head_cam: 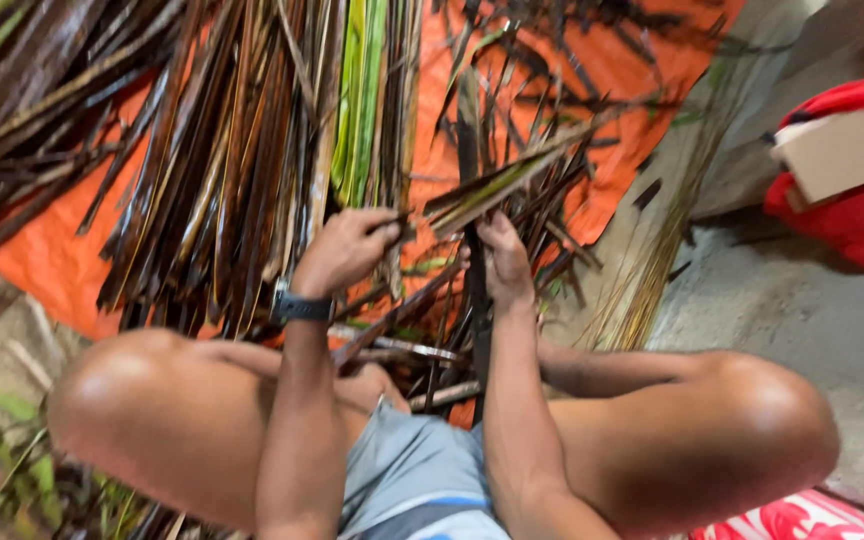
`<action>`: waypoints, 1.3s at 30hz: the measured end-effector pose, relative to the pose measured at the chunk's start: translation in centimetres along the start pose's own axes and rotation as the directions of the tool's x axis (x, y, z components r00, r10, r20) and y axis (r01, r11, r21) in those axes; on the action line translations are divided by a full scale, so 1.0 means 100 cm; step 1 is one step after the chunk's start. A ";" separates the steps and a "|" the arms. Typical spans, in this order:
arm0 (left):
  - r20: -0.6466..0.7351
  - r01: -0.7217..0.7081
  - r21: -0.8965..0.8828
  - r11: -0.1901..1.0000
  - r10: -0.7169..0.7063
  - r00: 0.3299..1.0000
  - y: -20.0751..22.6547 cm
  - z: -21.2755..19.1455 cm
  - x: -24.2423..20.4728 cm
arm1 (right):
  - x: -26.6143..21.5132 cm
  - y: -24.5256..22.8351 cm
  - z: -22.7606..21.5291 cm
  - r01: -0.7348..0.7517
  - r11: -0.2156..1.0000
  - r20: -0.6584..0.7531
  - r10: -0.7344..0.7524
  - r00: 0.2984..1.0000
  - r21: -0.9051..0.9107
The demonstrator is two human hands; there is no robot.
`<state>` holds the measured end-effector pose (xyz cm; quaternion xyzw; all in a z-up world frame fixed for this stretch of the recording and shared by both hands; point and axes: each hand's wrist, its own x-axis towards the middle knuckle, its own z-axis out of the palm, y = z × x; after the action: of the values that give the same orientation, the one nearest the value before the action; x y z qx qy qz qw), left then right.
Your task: The person strips and prepares plant fibers using a blade while sitting on the floor with another person.
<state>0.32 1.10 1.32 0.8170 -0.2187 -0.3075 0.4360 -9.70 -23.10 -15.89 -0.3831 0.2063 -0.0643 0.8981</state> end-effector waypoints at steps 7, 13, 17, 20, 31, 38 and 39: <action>0.071 0.069 0.154 0.986 -0.081 0.994 0.009 -0.026 -0.011 | 0.026 -0.003 -0.064 0.186 0.982 -0.210 -0.178 0.961 0.017; 0.115 0.127 0.238 0.963 -0.158 0.981 0.004 -0.005 -0.012 | 0.001 -0.032 -0.017 0.340 0.940 -0.354 -0.324 0.877 -0.020; 0.066 0.109 0.275 0.955 -0.132 0.989 -0.010 0.008 0.011 | 0.023 -0.006 -0.035 0.302 0.946 -0.380 -0.238 0.894 0.117; -0.050 0.135 0.327 0.935 -0.125 0.991 -0.024 0.020 0.016 | 0.031 0.003 -0.049 0.224 0.970 -0.253 -0.196 0.947 0.089; -0.229 0.163 0.317 0.934 -0.091 0.969 -0.070 0.059 0.063 | -0.016 0.019 0.057 -0.135 0.989 0.228 0.117 0.967 0.068; -0.267 0.040 0.301 0.953 0.044 0.963 -0.033 0.041 0.037 | 0.013 0.016 0.016 -0.052 0.994 0.117 0.041 0.992 0.095; -0.264 0.010 0.289 0.957 0.070 0.962 -0.027 0.038 0.032 | 0.009 0.010 0.013 0.014 0.999 0.031 -0.015 0.999 0.031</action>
<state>0.25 -1.69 -3.57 0.9026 -0.2118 -0.1510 0.3429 -8.38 -21.83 -16.06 -0.3717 0.1883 -0.0679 0.9065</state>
